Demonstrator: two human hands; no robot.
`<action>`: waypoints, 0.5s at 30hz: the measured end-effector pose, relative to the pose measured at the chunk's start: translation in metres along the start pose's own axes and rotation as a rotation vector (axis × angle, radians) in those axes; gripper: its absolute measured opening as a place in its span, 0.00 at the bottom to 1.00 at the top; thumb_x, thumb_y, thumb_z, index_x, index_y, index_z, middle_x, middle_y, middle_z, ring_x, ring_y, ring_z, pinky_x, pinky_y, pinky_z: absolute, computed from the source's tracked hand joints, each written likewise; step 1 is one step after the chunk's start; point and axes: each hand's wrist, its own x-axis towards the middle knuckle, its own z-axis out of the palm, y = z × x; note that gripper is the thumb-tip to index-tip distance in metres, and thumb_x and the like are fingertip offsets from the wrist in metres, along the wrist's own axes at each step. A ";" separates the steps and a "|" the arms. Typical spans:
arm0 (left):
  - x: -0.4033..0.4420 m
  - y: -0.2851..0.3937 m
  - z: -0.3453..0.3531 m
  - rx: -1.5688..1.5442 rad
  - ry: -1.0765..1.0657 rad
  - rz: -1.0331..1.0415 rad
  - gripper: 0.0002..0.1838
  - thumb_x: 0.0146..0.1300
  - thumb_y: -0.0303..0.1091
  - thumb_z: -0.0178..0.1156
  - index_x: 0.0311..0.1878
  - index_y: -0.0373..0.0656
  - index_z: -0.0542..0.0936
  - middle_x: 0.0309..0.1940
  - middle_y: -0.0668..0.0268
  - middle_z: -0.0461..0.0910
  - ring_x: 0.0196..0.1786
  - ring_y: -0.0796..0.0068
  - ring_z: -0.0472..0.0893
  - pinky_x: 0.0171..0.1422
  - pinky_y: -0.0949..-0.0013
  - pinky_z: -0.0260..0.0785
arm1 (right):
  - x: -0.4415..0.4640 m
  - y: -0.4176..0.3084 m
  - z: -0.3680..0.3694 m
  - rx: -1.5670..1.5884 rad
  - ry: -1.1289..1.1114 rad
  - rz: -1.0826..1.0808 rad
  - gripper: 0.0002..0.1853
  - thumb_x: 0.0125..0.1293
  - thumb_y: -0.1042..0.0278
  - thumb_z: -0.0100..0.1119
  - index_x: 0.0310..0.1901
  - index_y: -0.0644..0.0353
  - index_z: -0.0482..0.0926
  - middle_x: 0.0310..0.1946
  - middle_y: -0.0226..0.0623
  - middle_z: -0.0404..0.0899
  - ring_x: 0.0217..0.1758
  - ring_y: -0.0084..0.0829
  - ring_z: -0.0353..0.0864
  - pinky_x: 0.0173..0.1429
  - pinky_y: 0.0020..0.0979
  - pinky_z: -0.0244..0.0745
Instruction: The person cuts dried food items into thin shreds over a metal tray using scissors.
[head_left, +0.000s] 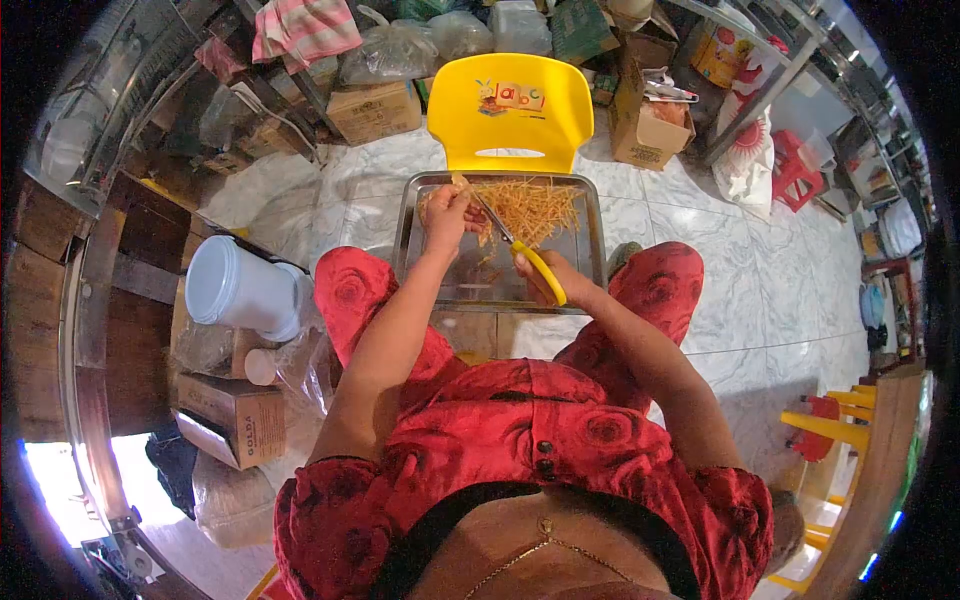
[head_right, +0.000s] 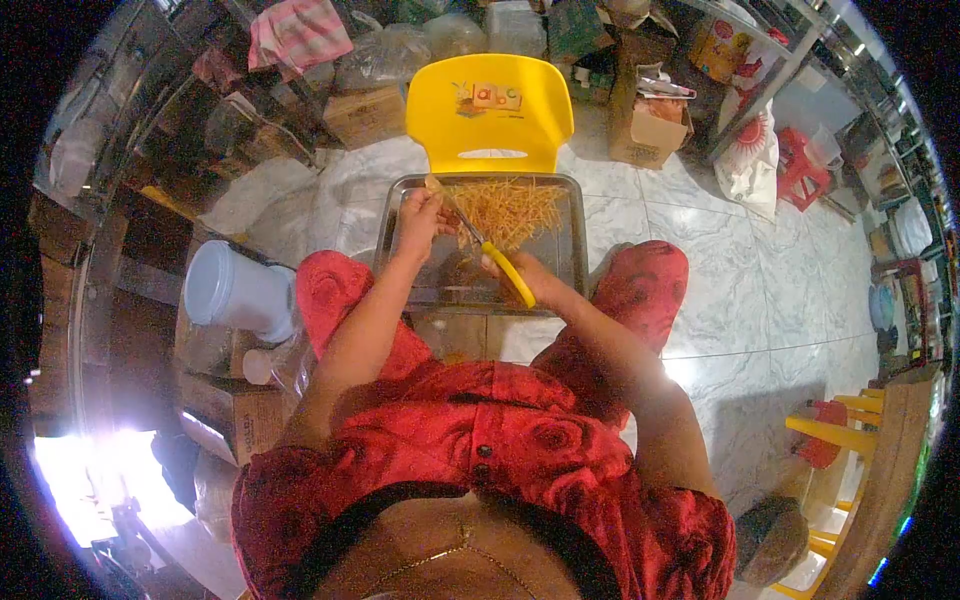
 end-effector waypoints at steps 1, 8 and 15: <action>0.000 0.000 -0.001 -0.028 -0.010 -0.013 0.05 0.63 0.32 0.48 0.37 0.41 0.69 0.24 0.64 0.73 0.22 0.75 0.75 0.22 0.74 0.71 | 0.001 -0.001 0.001 -0.017 0.009 -0.065 0.23 0.59 0.42 0.51 0.31 0.59 0.71 0.11 0.25 0.63 0.12 0.20 0.64 0.16 0.24 0.58; 0.000 0.004 -0.001 -0.110 -0.005 -0.029 0.06 0.63 0.31 0.47 0.36 0.39 0.70 0.22 0.61 0.74 0.21 0.70 0.78 0.20 0.72 0.73 | 0.004 0.004 -0.004 0.005 0.017 -0.027 0.19 0.60 0.49 0.54 0.33 0.59 0.70 0.11 0.22 0.60 0.10 0.18 0.62 0.14 0.23 0.56; 0.005 -0.005 -0.004 -0.100 -0.018 -0.028 0.07 0.64 0.33 0.46 0.36 0.39 0.69 0.22 0.61 0.73 0.21 0.68 0.78 0.19 0.71 0.73 | 0.007 0.009 0.000 -0.080 0.086 -0.071 0.26 0.57 0.41 0.53 0.24 0.62 0.73 0.12 0.30 0.66 0.15 0.23 0.66 0.21 0.28 0.60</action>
